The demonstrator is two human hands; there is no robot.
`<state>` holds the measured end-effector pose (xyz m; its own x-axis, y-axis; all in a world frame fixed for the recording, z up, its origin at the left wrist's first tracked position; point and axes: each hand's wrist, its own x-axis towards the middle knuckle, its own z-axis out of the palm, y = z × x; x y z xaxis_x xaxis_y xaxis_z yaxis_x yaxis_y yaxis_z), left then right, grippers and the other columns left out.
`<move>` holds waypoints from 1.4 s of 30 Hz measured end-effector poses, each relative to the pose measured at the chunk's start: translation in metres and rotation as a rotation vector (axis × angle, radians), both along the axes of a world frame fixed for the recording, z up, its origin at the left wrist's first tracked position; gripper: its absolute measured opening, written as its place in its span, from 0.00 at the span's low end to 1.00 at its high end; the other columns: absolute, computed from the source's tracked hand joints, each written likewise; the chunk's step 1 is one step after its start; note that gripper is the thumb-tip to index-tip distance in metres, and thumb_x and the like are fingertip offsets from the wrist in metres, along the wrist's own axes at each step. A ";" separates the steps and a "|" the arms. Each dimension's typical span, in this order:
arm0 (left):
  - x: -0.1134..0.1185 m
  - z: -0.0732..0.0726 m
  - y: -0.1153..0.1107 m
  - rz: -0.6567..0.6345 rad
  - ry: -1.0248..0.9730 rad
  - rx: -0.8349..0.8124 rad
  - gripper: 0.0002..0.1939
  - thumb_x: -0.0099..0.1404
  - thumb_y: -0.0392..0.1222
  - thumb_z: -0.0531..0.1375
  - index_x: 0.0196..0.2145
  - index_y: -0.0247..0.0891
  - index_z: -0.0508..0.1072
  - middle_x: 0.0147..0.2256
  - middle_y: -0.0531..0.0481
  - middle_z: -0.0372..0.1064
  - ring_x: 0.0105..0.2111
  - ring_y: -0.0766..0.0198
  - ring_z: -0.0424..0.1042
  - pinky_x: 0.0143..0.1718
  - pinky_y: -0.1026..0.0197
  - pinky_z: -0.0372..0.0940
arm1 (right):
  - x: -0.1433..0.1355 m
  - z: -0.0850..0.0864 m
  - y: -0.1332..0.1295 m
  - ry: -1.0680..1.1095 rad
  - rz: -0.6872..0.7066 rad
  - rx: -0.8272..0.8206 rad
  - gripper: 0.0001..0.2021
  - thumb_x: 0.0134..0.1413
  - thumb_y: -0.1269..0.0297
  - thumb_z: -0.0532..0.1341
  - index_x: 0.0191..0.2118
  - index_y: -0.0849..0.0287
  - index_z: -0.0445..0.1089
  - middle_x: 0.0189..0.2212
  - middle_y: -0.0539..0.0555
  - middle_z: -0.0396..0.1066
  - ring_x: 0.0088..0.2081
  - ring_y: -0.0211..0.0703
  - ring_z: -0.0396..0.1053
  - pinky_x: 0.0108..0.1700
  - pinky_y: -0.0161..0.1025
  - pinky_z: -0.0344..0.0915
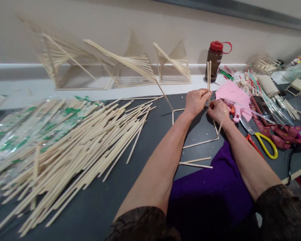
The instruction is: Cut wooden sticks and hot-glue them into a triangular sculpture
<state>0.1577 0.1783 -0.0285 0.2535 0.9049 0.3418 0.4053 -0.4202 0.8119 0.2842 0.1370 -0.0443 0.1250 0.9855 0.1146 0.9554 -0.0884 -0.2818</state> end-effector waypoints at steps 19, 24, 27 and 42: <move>-0.002 -0.003 0.003 -0.013 -0.032 -0.009 0.14 0.67 0.40 0.57 0.42 0.40 0.83 0.38 0.48 0.81 0.42 0.60 0.78 0.42 0.61 0.73 | 0.000 0.004 -0.001 -0.031 0.033 -0.014 0.17 0.59 0.63 0.55 0.48 0.57 0.77 0.46 0.58 0.76 0.45 0.51 0.74 0.39 0.40 0.64; -0.002 -0.004 0.004 -0.017 -0.053 -0.010 0.14 0.67 0.40 0.58 0.42 0.39 0.83 0.39 0.48 0.81 0.42 0.60 0.78 0.44 0.60 0.72 | -0.001 0.007 -0.001 -0.071 0.053 -0.027 0.18 0.62 0.65 0.53 0.49 0.58 0.78 0.46 0.59 0.77 0.45 0.52 0.75 0.40 0.41 0.63; -0.002 -0.004 0.004 -0.027 -0.061 0.003 0.14 0.67 0.39 0.58 0.42 0.38 0.83 0.39 0.47 0.81 0.42 0.60 0.78 0.45 0.61 0.72 | -0.001 0.009 -0.001 -0.110 0.067 -0.043 0.18 0.63 0.65 0.52 0.50 0.59 0.77 0.46 0.61 0.77 0.46 0.52 0.75 0.40 0.41 0.63; -0.005 -0.001 -0.005 -0.067 -0.103 -0.113 0.15 0.67 0.42 0.57 0.44 0.35 0.82 0.37 0.47 0.80 0.36 0.61 0.78 0.28 0.66 0.71 | -0.006 0.010 -0.009 -0.177 0.083 -0.071 0.19 0.67 0.66 0.49 0.51 0.62 0.76 0.49 0.63 0.76 0.48 0.53 0.75 0.41 0.40 0.66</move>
